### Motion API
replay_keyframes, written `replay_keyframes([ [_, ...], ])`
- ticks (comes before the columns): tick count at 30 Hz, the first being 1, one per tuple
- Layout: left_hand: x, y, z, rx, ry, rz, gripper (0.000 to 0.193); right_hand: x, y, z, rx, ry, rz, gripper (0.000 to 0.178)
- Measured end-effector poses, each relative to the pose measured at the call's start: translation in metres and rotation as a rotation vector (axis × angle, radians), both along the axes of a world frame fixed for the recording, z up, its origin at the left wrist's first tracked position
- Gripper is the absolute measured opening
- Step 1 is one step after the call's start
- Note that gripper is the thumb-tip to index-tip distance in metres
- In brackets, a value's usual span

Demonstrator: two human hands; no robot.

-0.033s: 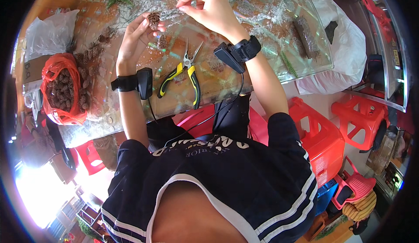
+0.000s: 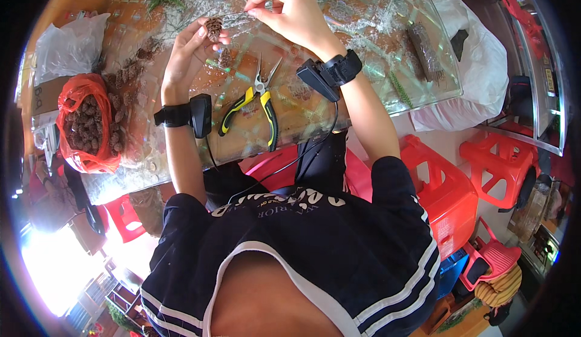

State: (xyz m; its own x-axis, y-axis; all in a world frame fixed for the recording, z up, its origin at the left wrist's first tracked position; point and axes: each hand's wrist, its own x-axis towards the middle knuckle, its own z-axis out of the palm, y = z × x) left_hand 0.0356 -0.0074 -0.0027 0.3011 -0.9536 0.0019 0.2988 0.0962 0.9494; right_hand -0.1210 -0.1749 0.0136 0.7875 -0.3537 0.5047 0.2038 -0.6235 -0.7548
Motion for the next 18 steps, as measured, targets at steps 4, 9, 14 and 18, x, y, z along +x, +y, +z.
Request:
replay_keyframes([
  [4, 0.0, 0.0, -0.001, 0.008, -0.001, -0.001, 0.023, -0.001, 0.001, 0.001, -0.027, 0.034, -0.002, 0.009],
  [9, 0.0, 0.0, -0.001, 0.019, 0.005, -0.004, 0.022, 0.002, 0.002, -0.003, -0.026, -0.019, 0.015, 0.01],
  [14, 0.002, 0.001, -0.002, 0.019, 0.002, -0.026, 0.023, 0.004, 0.001, -0.007, -0.013, -0.054, 0.024, 0.01],
  [18, 0.002, 0.002, 0.0, 0.048, -0.015, -0.021, 0.024, 0.0, 0.004, 0.0, 0.015, 0.012, 0.017, 0.01],
])
